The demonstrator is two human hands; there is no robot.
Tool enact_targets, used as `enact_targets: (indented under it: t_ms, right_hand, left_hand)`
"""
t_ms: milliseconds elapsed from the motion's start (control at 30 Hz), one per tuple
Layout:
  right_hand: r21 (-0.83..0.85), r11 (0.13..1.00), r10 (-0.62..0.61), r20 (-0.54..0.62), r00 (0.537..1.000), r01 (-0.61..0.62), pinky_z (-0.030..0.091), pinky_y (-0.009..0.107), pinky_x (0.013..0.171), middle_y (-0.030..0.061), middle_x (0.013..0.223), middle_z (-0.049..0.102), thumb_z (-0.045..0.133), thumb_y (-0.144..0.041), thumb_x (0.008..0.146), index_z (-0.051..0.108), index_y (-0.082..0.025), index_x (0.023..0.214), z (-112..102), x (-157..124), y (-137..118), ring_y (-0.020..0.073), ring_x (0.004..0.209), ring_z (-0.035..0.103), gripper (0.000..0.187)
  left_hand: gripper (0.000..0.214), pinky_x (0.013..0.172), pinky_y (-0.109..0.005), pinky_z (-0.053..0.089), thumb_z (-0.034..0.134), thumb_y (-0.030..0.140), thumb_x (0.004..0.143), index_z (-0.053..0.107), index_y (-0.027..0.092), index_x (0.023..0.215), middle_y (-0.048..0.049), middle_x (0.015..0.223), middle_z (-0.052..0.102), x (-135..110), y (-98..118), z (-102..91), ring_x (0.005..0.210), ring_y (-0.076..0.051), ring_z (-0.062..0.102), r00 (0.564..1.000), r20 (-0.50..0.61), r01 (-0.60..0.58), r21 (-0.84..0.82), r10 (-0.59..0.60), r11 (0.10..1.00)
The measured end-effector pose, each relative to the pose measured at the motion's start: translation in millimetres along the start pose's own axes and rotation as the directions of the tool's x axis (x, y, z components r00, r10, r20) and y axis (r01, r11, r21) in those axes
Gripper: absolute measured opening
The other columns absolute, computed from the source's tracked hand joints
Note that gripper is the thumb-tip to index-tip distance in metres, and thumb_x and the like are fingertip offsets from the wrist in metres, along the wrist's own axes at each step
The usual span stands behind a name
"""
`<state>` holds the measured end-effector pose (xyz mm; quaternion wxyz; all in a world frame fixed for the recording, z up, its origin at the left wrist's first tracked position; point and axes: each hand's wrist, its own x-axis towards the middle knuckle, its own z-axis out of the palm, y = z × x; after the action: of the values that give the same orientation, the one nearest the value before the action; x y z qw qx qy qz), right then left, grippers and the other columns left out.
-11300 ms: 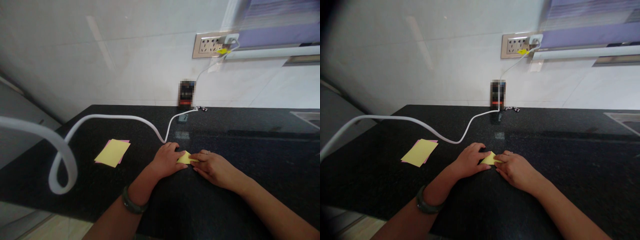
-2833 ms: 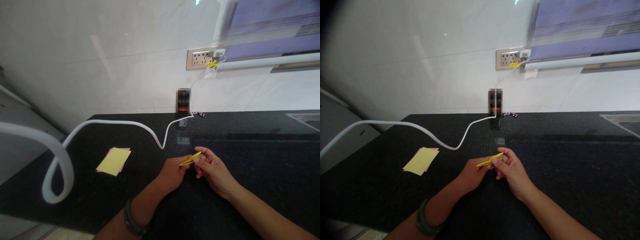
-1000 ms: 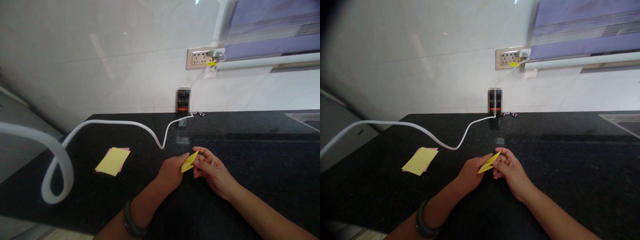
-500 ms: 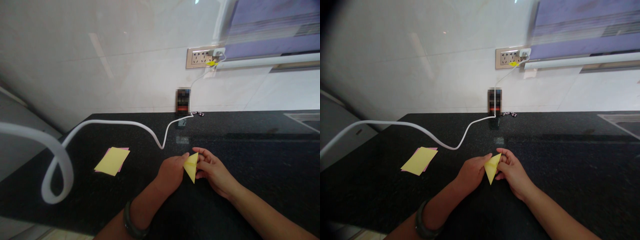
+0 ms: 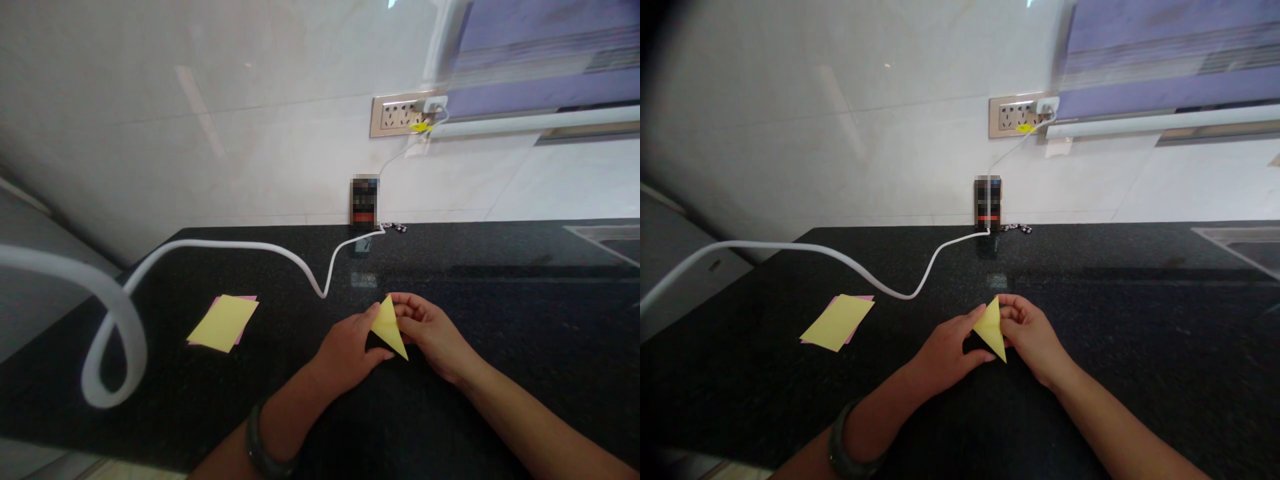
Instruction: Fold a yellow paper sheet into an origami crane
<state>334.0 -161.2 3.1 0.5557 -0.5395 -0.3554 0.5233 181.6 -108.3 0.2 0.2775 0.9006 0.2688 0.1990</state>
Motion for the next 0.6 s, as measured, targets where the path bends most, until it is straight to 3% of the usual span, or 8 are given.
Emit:
enact_targets:
  t_ms: [167,267,433,600]
  right_hand:
    - [-0.07,0.997,-0.003,0.049,0.999,0.007,0.042,0.022,0.05,0.0004,0.074,0.057,0.059,-0.02,0.066,0.045,-0.017,0.102,-1.6,1.0,-3.3,0.0103,0.058,0.054,0.038]
    - [-0.098,0.994,-0.045,0.071,0.996,0.051,0.041,0.022,0.05,0.0001,0.074,0.058,0.061,-0.019,0.064,0.044,-0.017,0.101,0.4,1.2,-3.3,0.0095,0.056,0.053,0.041]
    - [-0.111,0.987,-0.107,0.049,0.993,0.112,0.042,0.022,0.048,-0.0012,0.073,0.056,0.06,-0.011,0.06,0.039,-0.019,0.104,2.3,2.1,0.6,0.009,0.052,0.052,0.049]
    - [-0.104,0.986,-0.133,0.017,0.991,0.134,0.043,0.023,0.05,-0.004,0.068,0.052,0.058,-0.007,0.059,0.035,-0.022,0.107,4.7,2.0,5.0,0.011,0.056,0.053,0.055]
  left_hand:
    - [0.056,0.088,-0.036,0.039,0.052,0.029,0.072,0.035,0.016,0.124,-0.0099,0.119,0.048,1.9,-2.8,1.2,0.106,-0.022,0.047,0.994,-0.023,0.103,-0.125,-0.107,0.987]
    - [0.059,0.086,-0.036,0.041,0.055,0.03,0.07,0.036,0.016,0.124,-0.0099,0.118,0.049,2.9,-3.7,2.1,0.102,-0.022,0.049,0.99,-0.013,0.137,-0.223,-0.143,0.965]
    - [0.064,0.08,-0.032,0.045,0.06,0.023,0.065,0.035,0.018,0.124,-0.0064,0.113,0.054,1.4,-0.9,4.3,0.092,-0.018,0.055,0.99,0.067,0.14,-0.441,-0.123,0.887]
    - [0.066,0.081,-0.032,0.044,0.061,0.023,0.064,0.034,0.017,0.125,-0.0084,0.116,0.051,0.1,2.0,5.6,0.093,-0.018,0.055,0.989,0.099,0.143,-0.487,-0.108,0.862]
